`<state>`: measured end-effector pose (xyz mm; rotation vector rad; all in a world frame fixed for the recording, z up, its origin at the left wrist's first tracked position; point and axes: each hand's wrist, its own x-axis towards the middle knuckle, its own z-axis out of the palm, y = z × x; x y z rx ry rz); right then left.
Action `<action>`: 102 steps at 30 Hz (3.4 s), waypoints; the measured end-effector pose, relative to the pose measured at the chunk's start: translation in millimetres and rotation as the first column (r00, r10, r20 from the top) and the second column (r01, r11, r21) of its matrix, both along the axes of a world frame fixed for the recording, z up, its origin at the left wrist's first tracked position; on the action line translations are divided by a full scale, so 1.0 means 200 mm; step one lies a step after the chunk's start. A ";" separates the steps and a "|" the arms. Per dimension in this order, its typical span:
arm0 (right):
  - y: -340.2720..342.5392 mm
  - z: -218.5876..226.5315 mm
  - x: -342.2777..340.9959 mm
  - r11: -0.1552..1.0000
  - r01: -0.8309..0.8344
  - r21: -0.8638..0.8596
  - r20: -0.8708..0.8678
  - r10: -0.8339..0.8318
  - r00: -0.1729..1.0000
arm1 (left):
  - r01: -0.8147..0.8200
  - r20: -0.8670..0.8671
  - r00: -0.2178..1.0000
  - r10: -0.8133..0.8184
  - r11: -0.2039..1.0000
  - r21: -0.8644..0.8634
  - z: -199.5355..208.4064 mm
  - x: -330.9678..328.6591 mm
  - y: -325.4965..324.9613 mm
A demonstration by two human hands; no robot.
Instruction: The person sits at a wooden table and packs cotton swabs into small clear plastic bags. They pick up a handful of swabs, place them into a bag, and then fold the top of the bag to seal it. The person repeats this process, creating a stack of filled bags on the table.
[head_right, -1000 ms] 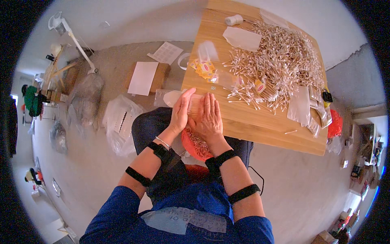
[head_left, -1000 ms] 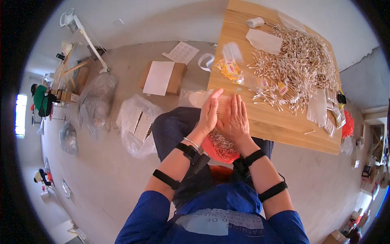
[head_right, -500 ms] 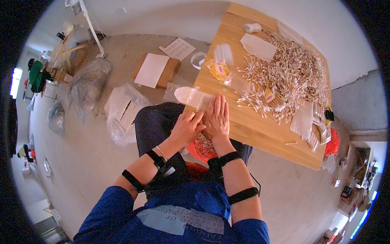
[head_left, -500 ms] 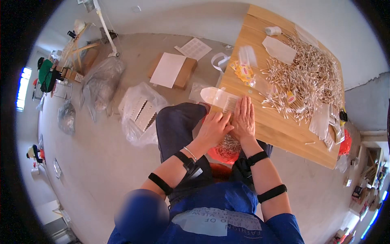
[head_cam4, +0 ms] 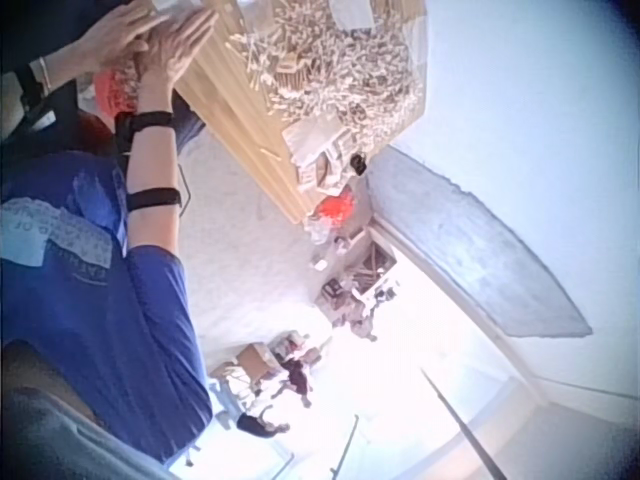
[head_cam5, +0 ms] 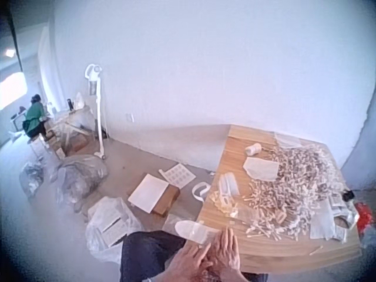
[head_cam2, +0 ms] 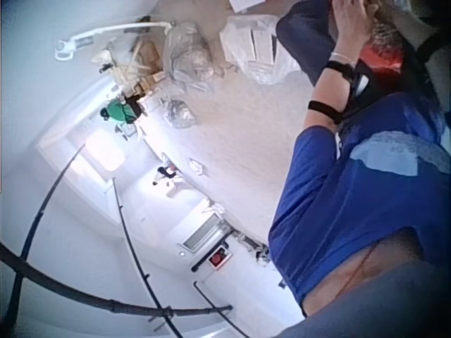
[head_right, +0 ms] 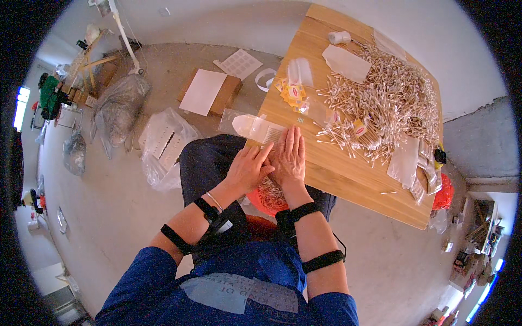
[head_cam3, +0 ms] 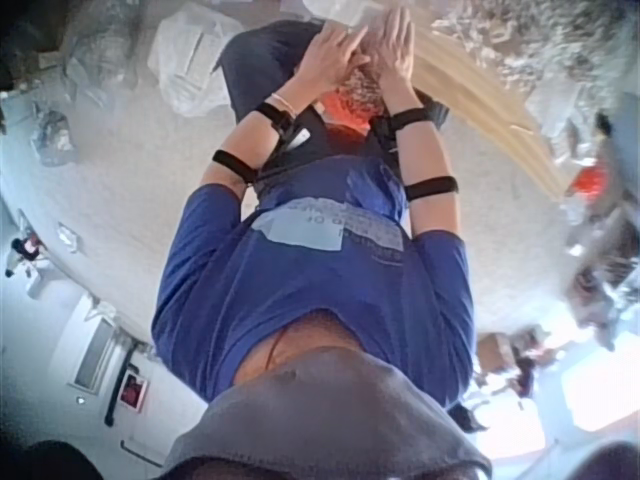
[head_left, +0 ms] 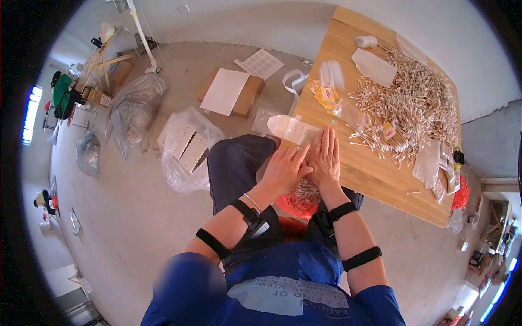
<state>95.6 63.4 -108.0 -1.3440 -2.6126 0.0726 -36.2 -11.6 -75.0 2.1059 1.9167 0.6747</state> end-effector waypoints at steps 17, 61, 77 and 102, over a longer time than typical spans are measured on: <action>0.00 -0.01 0.00 1.000 -0.009 0.009 -0.026 0.009 1.000 | 0.005 0.004 1.000 -0.005 1.000 -0.001 0.02 -0.01 0.05; -0.01 0.01 -0.03 1.000 0.030 -0.007 -0.104 -0.031 0.994 | -0.001 -0.012 1.000 -0.001 0.986 -0.166 0.04 -0.03 0.17; -0.01 0.03 -0.03 1.000 0.017 -0.026 -0.073 -0.019 0.997 | -0.010 -0.003 1.000 0.010 0.973 -0.232 0.06 -0.04 0.20; -0.02 0.07 0.01 0.999 0.032 -0.044 -0.157 -0.038 0.987 | 0.050 -0.084 0.993 -0.078 0.954 -0.296 0.04 -0.05 0.29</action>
